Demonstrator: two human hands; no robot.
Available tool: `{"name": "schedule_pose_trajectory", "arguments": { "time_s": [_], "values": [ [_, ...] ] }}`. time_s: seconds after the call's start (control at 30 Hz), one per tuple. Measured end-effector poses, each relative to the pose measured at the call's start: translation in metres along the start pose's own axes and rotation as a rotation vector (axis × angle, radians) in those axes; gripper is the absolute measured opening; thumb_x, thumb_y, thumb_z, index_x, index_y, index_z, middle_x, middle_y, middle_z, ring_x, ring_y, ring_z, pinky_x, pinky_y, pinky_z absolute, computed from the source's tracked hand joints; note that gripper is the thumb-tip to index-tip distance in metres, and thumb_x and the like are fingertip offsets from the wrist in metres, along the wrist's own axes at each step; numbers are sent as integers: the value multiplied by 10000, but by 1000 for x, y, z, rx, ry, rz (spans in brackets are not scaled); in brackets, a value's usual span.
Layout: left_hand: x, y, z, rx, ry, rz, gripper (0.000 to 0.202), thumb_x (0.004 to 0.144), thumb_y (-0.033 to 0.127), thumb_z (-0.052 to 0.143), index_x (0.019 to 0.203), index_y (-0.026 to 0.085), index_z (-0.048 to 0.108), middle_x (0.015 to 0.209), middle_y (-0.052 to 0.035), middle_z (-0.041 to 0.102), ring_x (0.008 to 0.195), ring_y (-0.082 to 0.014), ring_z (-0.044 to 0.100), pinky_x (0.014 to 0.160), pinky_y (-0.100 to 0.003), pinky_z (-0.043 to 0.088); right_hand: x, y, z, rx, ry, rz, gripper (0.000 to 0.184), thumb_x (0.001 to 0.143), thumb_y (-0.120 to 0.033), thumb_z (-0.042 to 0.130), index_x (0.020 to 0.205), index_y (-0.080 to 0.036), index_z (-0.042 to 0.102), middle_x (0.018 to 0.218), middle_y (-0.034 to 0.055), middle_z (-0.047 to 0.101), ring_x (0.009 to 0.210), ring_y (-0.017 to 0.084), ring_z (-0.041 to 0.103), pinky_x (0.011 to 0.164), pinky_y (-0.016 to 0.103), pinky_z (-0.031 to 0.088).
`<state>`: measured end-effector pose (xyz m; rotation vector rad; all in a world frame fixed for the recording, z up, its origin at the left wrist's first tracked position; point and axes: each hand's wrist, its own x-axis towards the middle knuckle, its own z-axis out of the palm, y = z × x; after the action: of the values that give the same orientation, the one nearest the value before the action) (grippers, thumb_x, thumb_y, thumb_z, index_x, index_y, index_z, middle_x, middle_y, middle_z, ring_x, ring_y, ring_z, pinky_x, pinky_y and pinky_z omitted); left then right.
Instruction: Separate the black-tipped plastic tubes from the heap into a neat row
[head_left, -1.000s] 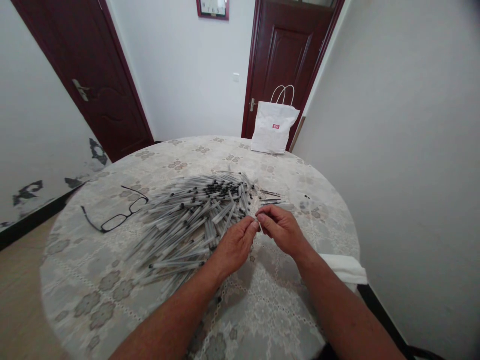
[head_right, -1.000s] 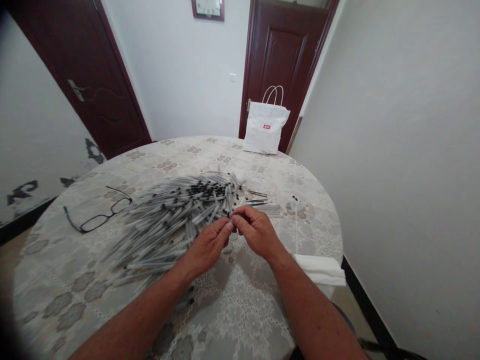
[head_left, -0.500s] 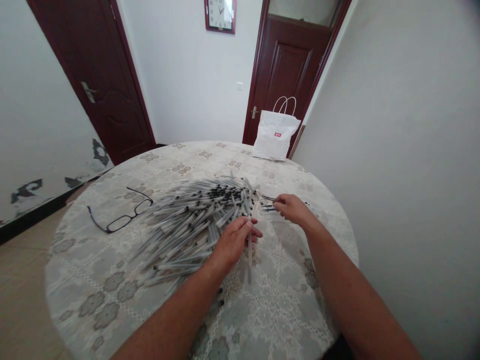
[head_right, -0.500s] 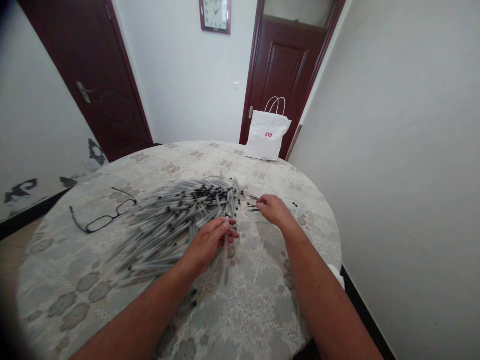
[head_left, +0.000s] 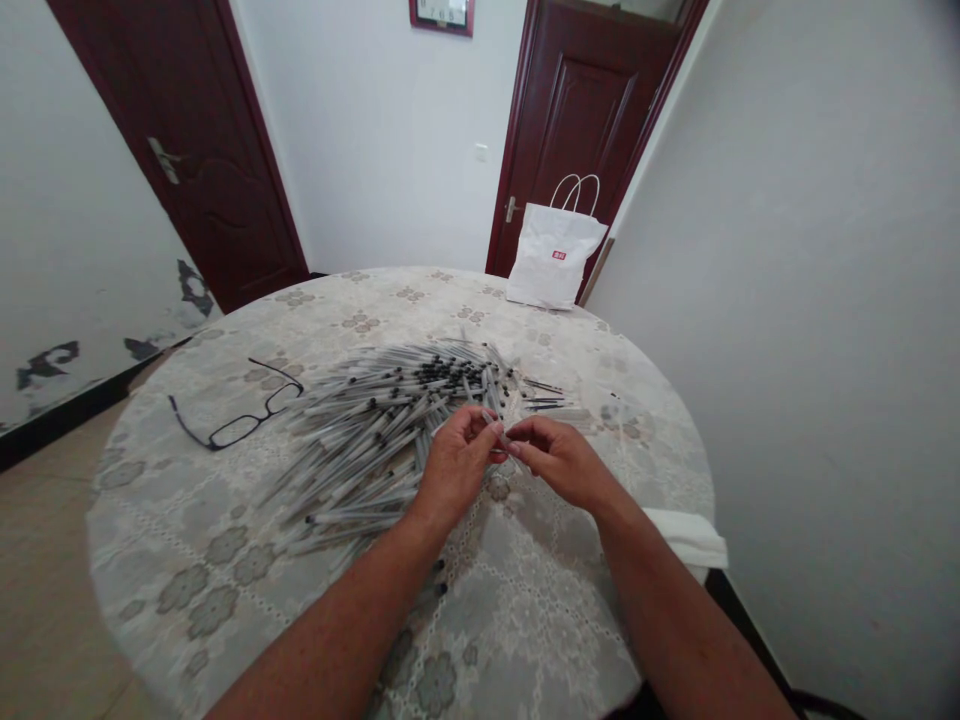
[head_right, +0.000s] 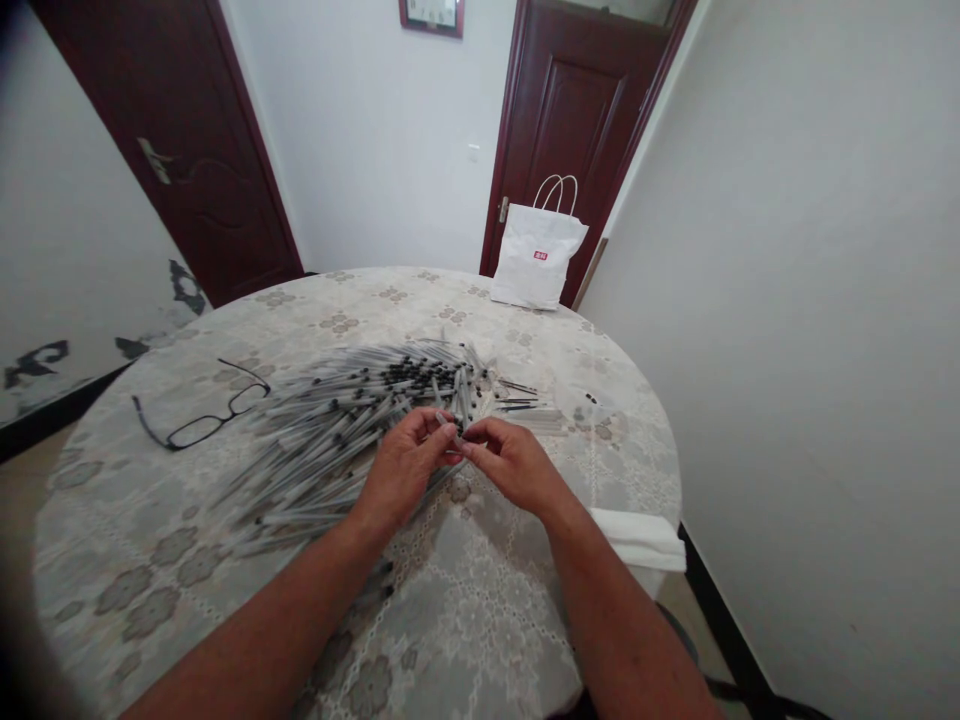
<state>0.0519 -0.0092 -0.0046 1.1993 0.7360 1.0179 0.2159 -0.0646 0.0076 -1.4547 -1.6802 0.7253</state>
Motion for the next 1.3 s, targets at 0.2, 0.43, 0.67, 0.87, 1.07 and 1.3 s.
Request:
{"name": "schedule_pose_trajectory", "arguments": {
  "time_s": [0.2, 0.43, 0.67, 0.87, 1.07, 1.3],
  "values": [
    [-2, -4, -3, 280, 3, 75, 252, 849, 423, 641, 940, 192, 686, 882, -40, 713, 816, -196, 675, 686, -282, 550, -5, 10, -10, -214, -51, -107, 211, 927, -257, 606, 1111, -216, 701, 914, 17, 722, 735, 140, 608, 680, 248, 446],
    [2, 12, -15, 425, 99, 133, 269, 905, 444, 560, 915, 200, 673, 824, -40, 713, 756, -198, 660, 627, -268, 496, -13, 48, -50, -829, -30, 163, 248, 898, -146, 564, 1071, -193, 734, 1113, 107, 688, 1036, 226, 632, 929, 304, 429],
    [-4, 8, -21, 1190, -136, 244, 129, 881, 320, 597, 854, 228, 685, 857, -77, 687, 825, -245, 626, 763, -330, 438, -12, 81, -70, -991, -24, 416, 300, 889, -143, 538, 1106, -206, 735, 1157, 121, 663, 1070, 245, 630, 911, 293, 416],
    [-16, -4, -8, 1446, -284, 192, 89, 855, 218, 589, 871, 202, 676, 957, -155, 675, 944, -346, 645, 801, -430, 479, -5, 95, -66, -995, 81, 414, 288, 904, -179, 557, 1135, -218, 725, 1163, 119, 649, 1084, 244, 624, 913, 285, 417],
    [-15, -11, -6, 1524, -299, 130, 146, 861, 187, 560, 936, 196, 686, 1003, -168, 680, 958, -358, 657, 815, -487, 504, -2, 103, -61, -972, 65, 376, 269, 941, -202, 527, 1125, -199, 723, 1145, 120, 662, 1067, 229, 614, 924, 278, 408],
    [-14, -16, -8, 1577, -316, 144, 187, 878, 177, 521, 951, 188, 693, 1001, -172, 706, 947, -347, 676, 796, -468, 529, 4, 103, -54, -954, 65, 344, 270, 956, -222, 516, 1121, -194, 728, 1143, 123, 659, 1041, 223, 619, 899, 270, 412]
  ]
}}
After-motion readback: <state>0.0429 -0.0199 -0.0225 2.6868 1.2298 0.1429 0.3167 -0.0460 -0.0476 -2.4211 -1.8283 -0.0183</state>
